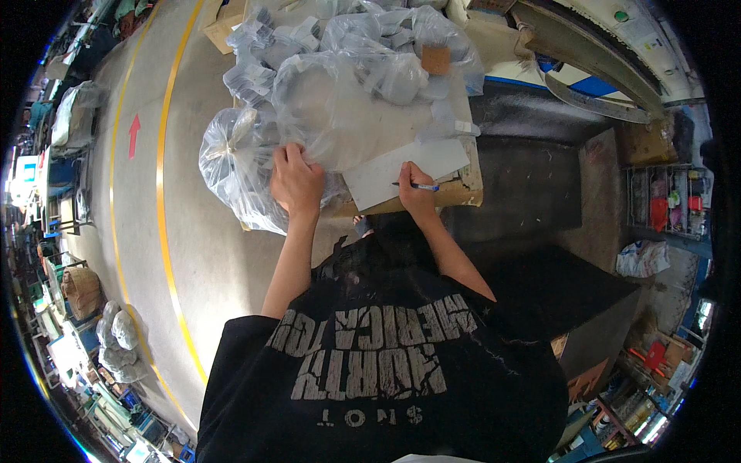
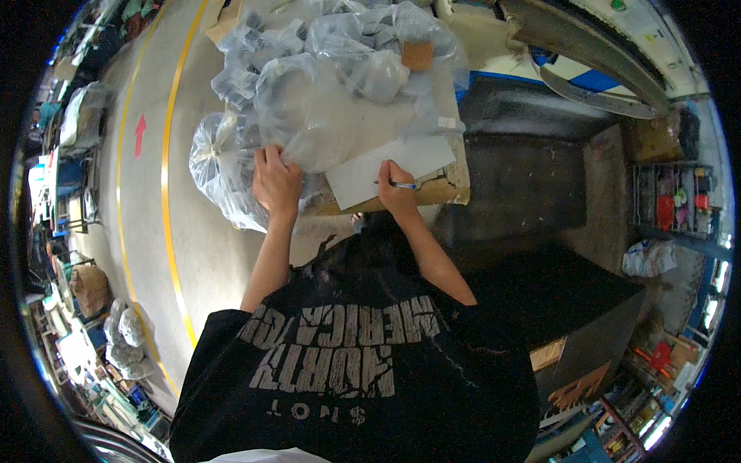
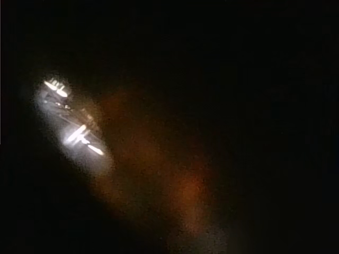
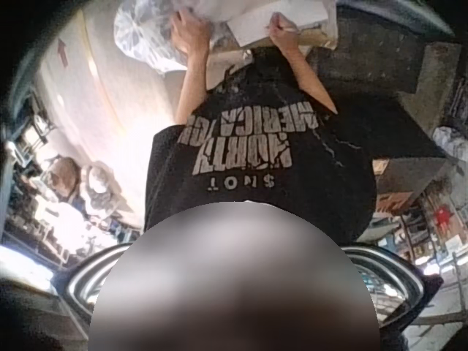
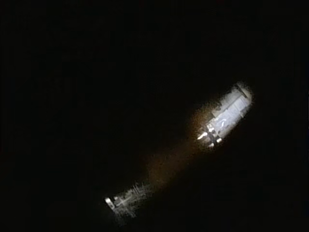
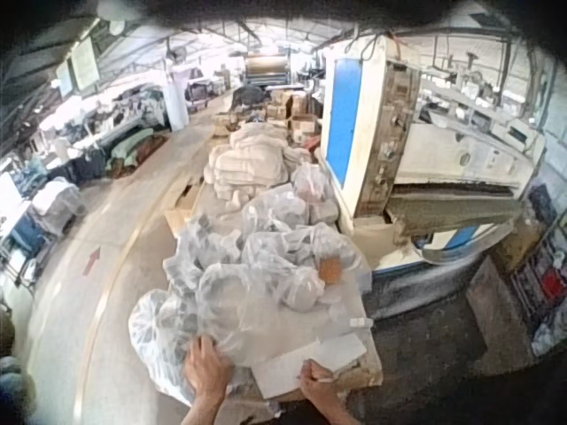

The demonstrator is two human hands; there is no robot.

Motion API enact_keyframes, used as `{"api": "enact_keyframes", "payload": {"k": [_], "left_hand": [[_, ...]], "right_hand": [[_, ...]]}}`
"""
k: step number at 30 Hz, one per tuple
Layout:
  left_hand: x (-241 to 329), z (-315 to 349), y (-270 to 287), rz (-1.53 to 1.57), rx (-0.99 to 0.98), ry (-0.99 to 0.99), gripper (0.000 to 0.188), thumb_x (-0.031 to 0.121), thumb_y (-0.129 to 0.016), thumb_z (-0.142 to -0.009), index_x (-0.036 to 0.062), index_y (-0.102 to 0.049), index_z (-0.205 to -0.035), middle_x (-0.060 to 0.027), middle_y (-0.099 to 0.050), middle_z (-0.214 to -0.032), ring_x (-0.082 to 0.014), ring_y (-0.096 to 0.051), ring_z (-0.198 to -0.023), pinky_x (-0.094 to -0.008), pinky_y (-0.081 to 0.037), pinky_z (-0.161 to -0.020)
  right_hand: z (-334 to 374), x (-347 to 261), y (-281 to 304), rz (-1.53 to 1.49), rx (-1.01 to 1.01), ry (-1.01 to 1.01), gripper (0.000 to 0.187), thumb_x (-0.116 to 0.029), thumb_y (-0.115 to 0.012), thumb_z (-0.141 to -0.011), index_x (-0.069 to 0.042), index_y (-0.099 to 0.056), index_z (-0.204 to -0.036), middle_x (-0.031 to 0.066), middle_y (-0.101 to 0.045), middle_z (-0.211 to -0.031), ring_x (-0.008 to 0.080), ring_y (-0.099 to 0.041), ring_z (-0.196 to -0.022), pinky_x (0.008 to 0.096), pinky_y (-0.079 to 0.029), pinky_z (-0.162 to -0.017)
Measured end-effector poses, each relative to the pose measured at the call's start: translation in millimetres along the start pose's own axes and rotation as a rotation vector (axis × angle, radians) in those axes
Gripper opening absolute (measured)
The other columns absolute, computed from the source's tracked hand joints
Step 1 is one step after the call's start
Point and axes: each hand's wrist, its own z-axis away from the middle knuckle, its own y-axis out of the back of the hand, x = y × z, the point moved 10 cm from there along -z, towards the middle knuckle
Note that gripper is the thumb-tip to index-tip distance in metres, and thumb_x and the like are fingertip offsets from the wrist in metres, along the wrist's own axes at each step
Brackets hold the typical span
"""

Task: The person opens a plastic bag containing gray fabric items, removes them, and places them on a table. They then use a pen to write on a piece of paper, likely for labeling or inventory purposes. The person continues to handle the fabric items and plastic bags, organizing them on the table.

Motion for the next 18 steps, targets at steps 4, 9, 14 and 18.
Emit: {"api": "enact_keyframes", "payload": {"k": [4,9,14,18], "left_hand": [[1,0,5,-0.012,0.040,-0.019,0.020,0.009,-0.066,-0.079,0.0125,-0.065,-0.098,-0.0107,-0.064,-0.102,-0.0367,-0.070,-0.085,-0.0471,-0.057,-0.069],[2,-2,2,-0.011,0.033,-0.001,0.019,0.009,-0.066,-0.079,0.0125,-0.064,-0.097,-0.0106,-0.063,-0.101,-0.0363,-0.069,-0.084,-0.0471,-0.057,-0.069],[0,-2,3,-0.005,0.035,0.041,0.019,0.009,-0.066,-0.078,0.0126,-0.064,-0.097,-0.0105,-0.063,-0.101,-0.0365,-0.068,-0.085,-0.0482,-0.057,-0.070],[-4,-2,1,-0.014,0.016,0.081,0.022,0.009,-0.066,-0.077,0.0126,-0.065,-0.098,-0.0101,-0.064,-0.103,-0.0372,-0.069,-0.087,-0.0490,-0.057,-0.072]], "right_hand": [[-5,35,-8,-0.487,-0.146,-0.339,0.020,-0.016,-0.060,-0.102,-0.001,-0.057,-0.088,0.0151,-0.063,-0.073,0.0294,-0.060,-0.064,0.0401,-0.049,-0.063],[-20,36,20,0.101,-0.234,-0.249,0.021,-0.019,-0.065,-0.097,-0.001,-0.062,-0.107,0.0207,-0.070,-0.086,0.0390,-0.069,-0.079,0.0463,-0.054,-0.075],[-35,6,40,0.478,-0.346,-0.146,0.024,-0.023,-0.064,-0.097,-0.003,-0.060,-0.109,0.0266,-0.072,-0.092,0.0483,-0.069,-0.091,0.0564,-0.054,-0.080],[-37,5,37,0.637,-0.575,-0.077,0.028,-0.026,-0.064,-0.094,-0.003,-0.060,-0.109,0.0247,-0.073,-0.093,0.0467,-0.070,-0.092,0.0564,-0.054,-0.080]]}}
